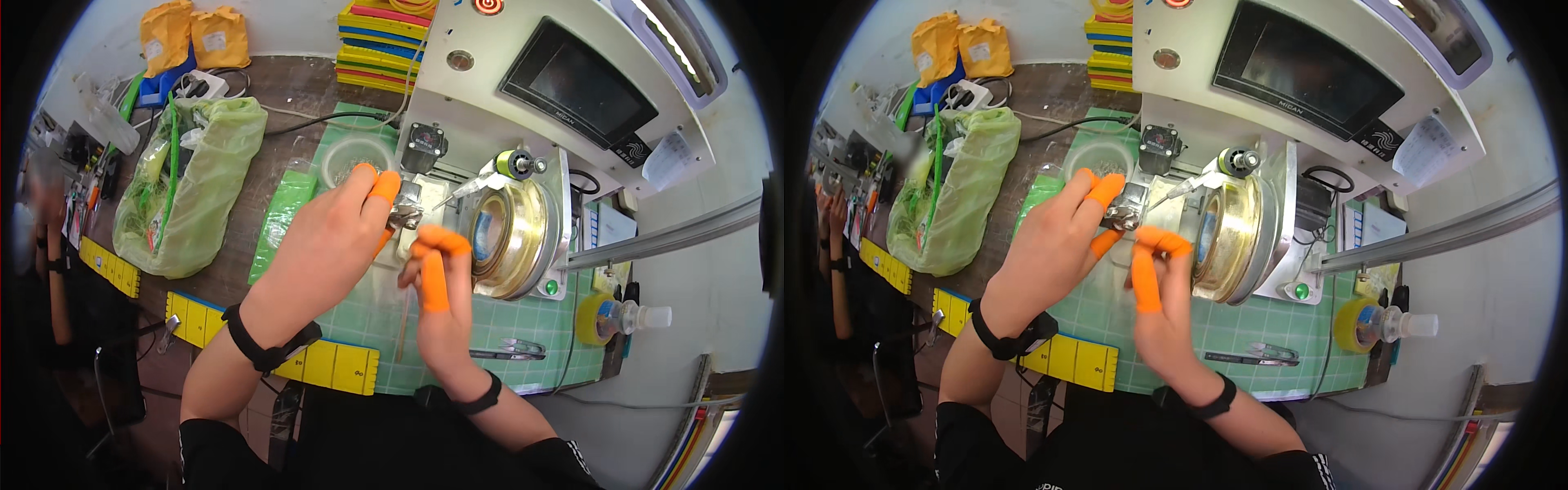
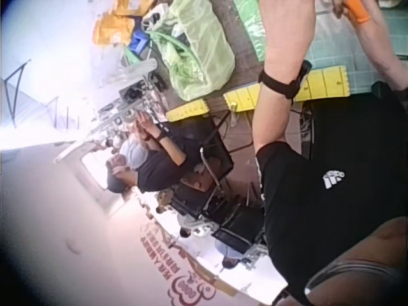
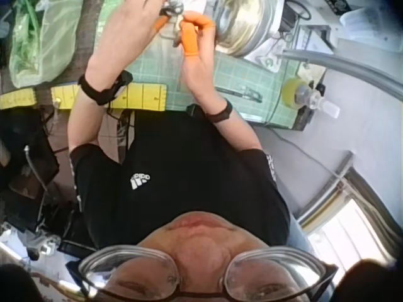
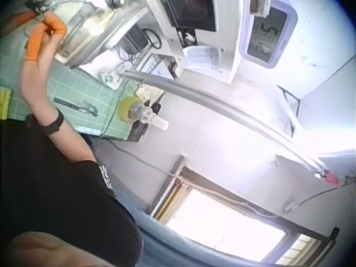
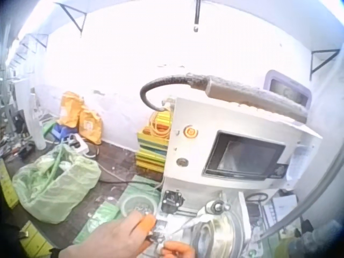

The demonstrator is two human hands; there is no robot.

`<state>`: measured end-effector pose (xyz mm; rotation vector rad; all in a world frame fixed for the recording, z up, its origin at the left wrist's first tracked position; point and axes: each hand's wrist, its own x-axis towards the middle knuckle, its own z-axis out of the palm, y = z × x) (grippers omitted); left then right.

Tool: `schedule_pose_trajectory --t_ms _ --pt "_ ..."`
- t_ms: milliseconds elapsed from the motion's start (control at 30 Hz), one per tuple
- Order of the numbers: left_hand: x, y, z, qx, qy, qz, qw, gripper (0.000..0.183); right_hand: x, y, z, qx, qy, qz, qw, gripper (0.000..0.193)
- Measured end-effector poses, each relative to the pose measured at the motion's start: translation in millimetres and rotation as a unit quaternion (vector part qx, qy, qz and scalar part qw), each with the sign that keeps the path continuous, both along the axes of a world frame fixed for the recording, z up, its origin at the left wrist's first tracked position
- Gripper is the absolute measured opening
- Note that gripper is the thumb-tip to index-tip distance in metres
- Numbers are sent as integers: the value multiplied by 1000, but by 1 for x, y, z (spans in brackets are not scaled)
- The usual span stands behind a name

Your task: Using a small specialized machine to assemble or press small metal components together while wearing finger cots.

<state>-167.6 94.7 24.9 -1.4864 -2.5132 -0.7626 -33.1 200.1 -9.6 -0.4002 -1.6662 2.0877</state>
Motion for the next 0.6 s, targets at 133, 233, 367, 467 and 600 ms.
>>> schedule_pose_trajectory --t_ms 133,233,367,467,600 --pt "-3 4 -4 14 13 -11 1000 53 -27 4 -18 -39 47 -76 995 24" --pt "-6 5 -8 12 27 -10 1000 45 -33 6 -19 -22 46 -86 995 20" --pt "-10 -2 -13 45 28 -37 998 23 -33 7 -25 95 -33 -109 989 23" --pt "-12 3 -21 48 59 -38 996 16 -28 12 -41 155 -68 -165 972 36" --pt "-6 13 -14 51 86 -26 995 18 -30 20 -33 117 34 -142 982 14"
